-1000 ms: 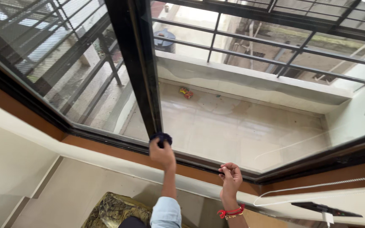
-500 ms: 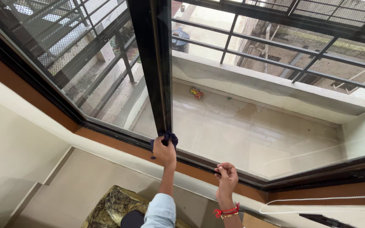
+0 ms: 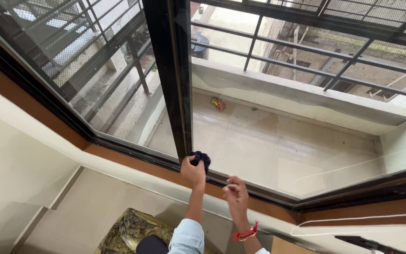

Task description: The person wipes the inside and outside of a glass window pane with a cloth, moving it in circular and vertical strokes to clean the surface.

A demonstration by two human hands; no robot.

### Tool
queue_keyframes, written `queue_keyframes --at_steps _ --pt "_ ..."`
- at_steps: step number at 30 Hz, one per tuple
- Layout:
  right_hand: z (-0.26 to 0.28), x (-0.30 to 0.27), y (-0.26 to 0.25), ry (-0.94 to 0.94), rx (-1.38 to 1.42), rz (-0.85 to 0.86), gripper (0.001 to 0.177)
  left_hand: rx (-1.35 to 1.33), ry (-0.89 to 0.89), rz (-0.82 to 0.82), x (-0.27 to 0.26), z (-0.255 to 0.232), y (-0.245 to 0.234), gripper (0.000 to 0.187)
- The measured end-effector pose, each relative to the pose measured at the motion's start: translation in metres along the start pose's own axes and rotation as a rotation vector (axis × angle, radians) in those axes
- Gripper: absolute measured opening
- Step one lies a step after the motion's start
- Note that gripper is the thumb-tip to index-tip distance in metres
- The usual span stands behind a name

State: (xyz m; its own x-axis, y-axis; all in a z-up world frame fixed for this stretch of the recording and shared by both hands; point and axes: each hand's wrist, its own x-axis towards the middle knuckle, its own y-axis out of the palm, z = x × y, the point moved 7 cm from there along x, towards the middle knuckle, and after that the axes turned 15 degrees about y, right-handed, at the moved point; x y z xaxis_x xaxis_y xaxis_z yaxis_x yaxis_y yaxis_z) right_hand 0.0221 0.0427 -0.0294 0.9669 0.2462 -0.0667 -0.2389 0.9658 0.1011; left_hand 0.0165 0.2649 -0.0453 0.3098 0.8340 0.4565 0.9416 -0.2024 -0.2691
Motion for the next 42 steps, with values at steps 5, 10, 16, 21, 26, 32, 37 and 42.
queue_keyframes --at_steps 5,10,16,21,26,32,37,42 --pt "0.017 0.012 0.056 -0.125 -0.659 -0.162 0.063 0.030 -0.003 0.069 0.008 -0.013 -0.004 0.025" --pt "0.019 0.045 0.101 -0.321 -0.711 -0.095 0.063 0.022 -0.234 0.284 0.006 -0.012 -0.006 0.023" --pt "-0.002 0.060 0.114 -0.398 -0.690 -0.167 0.052 -0.261 -0.090 0.317 0.028 -0.002 -0.026 0.022" --pt "-0.002 0.048 0.092 -0.386 -0.660 -0.242 0.055 -0.185 0.042 0.343 0.033 0.001 -0.048 0.020" --pt "0.005 0.038 0.081 -0.255 -0.549 -0.335 0.050 -0.163 -0.018 0.386 0.030 0.002 -0.054 0.020" --pt "0.015 0.050 0.134 -0.367 -0.629 -0.226 0.045 -0.092 0.028 0.369 0.019 0.001 -0.053 0.021" --pt "0.002 0.054 0.107 -0.066 -0.537 -0.116 0.039 -0.024 0.039 0.410 0.019 0.000 -0.055 0.024" --pt "0.008 0.032 0.045 -0.201 -0.548 -0.552 0.047 0.016 0.038 0.437 0.017 0.001 -0.055 0.025"
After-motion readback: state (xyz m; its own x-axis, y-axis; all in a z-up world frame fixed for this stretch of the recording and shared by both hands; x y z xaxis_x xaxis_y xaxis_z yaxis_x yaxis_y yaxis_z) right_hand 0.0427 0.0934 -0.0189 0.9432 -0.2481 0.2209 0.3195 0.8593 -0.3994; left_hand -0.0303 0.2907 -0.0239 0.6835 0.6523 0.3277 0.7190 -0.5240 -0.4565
